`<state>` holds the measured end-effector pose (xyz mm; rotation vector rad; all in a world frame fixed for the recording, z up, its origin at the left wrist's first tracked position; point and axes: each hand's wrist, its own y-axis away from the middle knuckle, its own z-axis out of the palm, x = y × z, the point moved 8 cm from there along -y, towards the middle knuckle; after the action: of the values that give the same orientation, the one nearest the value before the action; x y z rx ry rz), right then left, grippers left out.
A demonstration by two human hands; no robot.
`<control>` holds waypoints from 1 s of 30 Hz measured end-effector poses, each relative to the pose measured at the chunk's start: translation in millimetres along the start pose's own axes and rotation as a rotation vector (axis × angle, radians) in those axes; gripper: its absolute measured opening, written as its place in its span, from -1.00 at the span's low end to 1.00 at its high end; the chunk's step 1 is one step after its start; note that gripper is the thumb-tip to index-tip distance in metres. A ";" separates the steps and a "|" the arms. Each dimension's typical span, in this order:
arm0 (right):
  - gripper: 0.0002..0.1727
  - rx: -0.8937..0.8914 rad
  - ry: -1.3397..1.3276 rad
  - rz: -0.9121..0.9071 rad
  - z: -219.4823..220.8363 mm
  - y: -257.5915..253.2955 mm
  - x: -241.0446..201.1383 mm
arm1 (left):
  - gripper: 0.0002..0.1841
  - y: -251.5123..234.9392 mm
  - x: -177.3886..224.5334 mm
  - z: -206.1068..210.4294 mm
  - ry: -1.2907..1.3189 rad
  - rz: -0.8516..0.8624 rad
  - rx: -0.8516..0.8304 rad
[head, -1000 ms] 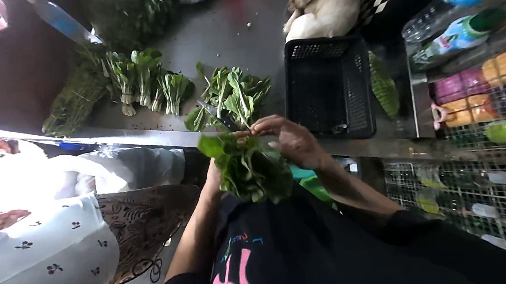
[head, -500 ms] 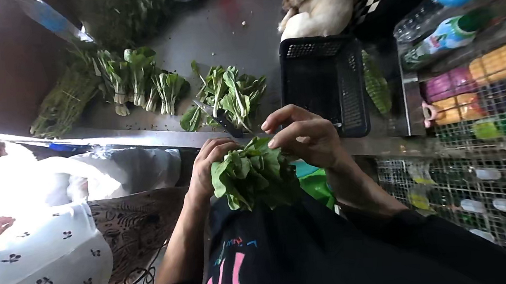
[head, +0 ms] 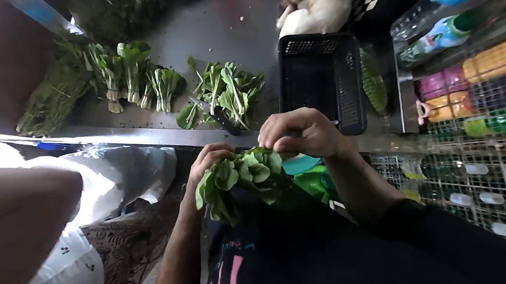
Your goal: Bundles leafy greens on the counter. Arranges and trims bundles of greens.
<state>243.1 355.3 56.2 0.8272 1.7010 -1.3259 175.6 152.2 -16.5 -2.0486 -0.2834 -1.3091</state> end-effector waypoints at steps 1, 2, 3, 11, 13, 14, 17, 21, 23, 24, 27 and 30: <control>-0.73 -0.005 0.020 0.000 1.9 -2.9 -2.0 | -0.76 -0.5 3.3 0.9 0.001 -0.017 -0.004; -0.72 -0.017 0.029 -0.004 3.9 -5.5 -4.1 | -0.75 -0.5 5.8 1.4 0.004 -0.025 -0.007; -0.72 -0.032 0.031 -0.011 5.6 -7.6 -5.7 | -0.73 0.0 6.6 1.4 0.011 -0.019 -0.009; -0.93 -0.177 -0.084 0.060 18.5 -9.1 2.9 | -0.84 0.1 17.3 -6.0 -0.108 -0.017 0.080; -0.91 -0.166 -0.131 0.083 20.2 -7.2 7.7 | -0.88 -0.7 23.3 -10.1 -0.186 0.017 0.165; -0.91 -0.155 -0.180 0.090 21.1 -5.9 10.1 | -0.89 -0.2 24.7 -11.3 -0.210 0.035 0.196; -0.89 -0.127 -0.385 0.092 26.0 -2.0 16.2 | -0.87 2.7 21.7 -10.7 -0.183 0.028 0.220; -0.86 -0.067 -0.287 0.187 28.1 -2.1 23.7 | -0.88 16.2 -2.9 -0.9 -0.038 -0.053 0.181; -0.73 -0.055 -0.248 0.208 28.9 -3.7 25.4 | -0.93 16.3 -8.9 4.2 -0.010 -0.080 0.164; -0.70 -0.062 -0.258 0.201 30.1 -4.1 25.5 | -0.94 16.0 -10.1 6.2 -0.003 -0.081 0.156; -0.81 -0.099 -0.215 0.148 33.2 -7.1 22.3 | -0.91 12.7 -10.5 10.7 0.007 -0.026 0.137; -0.93 -0.015 -0.164 0.137 28.1 -10.7 23.2 | -0.85 -10.6 -17.3 15.8 0.161 -0.014 0.060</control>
<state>228.8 325.8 36.8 0.7897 1.4976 -1.2512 173.4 173.2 -31.1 -1.8828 -0.2611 -1.4471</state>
